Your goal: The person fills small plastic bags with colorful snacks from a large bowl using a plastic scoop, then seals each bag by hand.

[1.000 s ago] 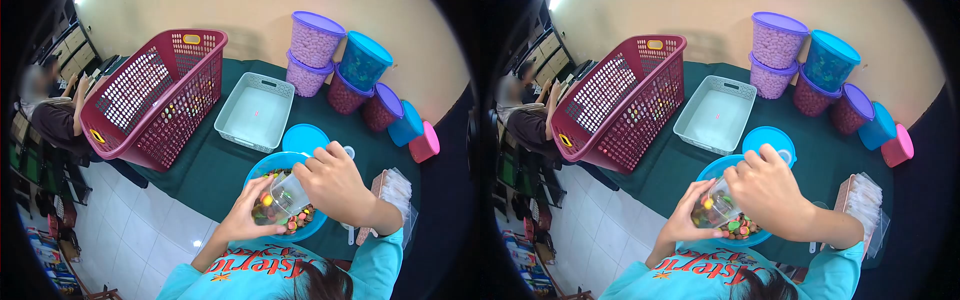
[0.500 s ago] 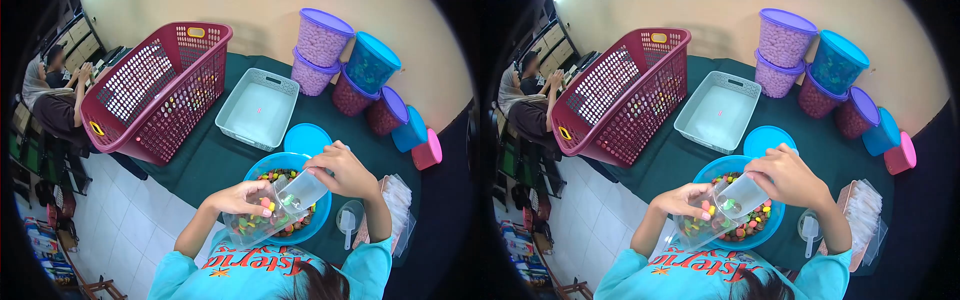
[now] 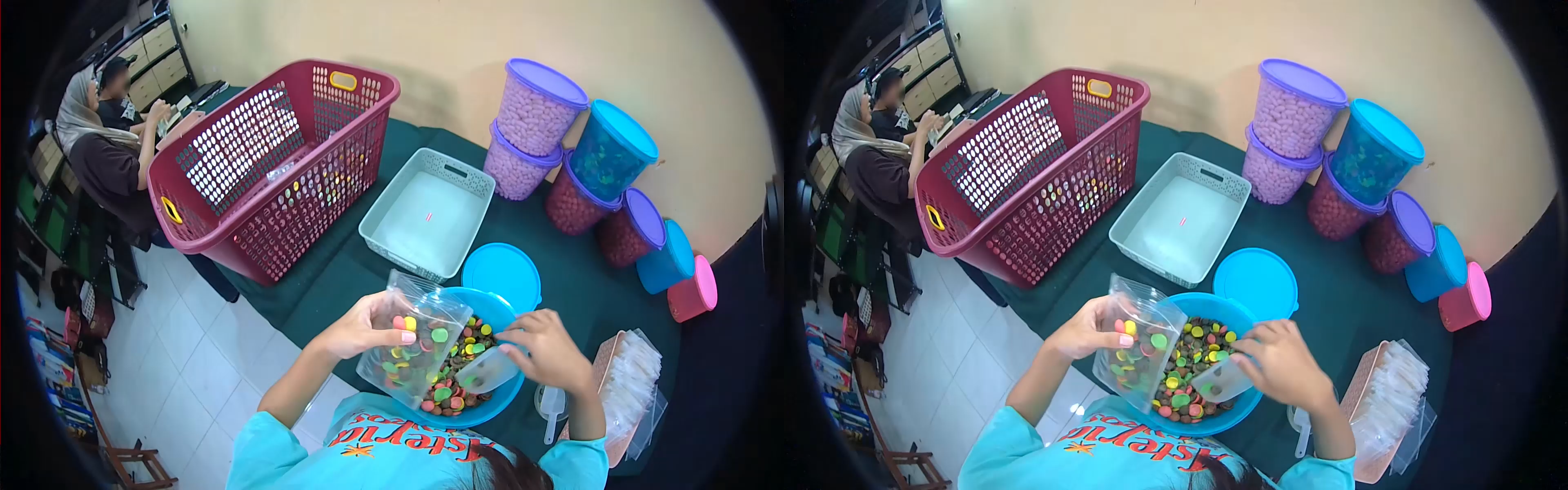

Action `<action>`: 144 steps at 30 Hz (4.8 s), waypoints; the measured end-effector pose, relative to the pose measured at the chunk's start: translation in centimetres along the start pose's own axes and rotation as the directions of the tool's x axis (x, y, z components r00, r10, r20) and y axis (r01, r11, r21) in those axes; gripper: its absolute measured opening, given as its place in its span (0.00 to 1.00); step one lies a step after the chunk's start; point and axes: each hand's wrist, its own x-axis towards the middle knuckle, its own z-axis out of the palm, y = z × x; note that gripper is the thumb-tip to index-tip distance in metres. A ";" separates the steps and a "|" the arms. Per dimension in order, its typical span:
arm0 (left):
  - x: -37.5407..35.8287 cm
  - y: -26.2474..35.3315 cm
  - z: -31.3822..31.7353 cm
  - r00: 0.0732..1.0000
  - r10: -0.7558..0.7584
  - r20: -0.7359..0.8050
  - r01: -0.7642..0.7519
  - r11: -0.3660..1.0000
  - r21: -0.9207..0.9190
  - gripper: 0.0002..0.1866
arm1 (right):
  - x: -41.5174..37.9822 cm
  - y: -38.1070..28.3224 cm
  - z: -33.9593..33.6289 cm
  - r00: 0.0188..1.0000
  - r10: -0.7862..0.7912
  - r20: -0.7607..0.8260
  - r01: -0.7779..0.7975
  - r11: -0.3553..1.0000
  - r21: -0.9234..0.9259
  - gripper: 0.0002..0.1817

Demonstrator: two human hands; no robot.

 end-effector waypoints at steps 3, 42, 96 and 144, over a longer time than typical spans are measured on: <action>-0.2 0.4 1.6 0.974 0.171 -0.150 -0.182 0.981 -0.060 0.17 | 0.0 -1.7 0.1 0.991 -0.089 -0.095 0.117 0.932 0.342 0.17; -4.1 -6.1 7.0 0.658 0.355 -0.664 -0.484 0.875 -0.011 0.21 | -12.9 -3.3 8.0 0.649 0.760 -0.023 0.084 -0.041 0.996 0.16; -11.7 -8.5 16.9 0.512 0.606 -0.609 -0.321 0.792 0.519 0.06 | -6.6 -11.8 10.6 0.883 0.321 -0.342 0.297 0.183 0.937 0.10; -23.9 3.3 -8.8 0.634 0.708 -0.311 -0.243 0.564 0.789 0.06 | 16.9 -24.7 10.9 0.903 -0.216 -0.372 0.428 0.530 0.732 0.04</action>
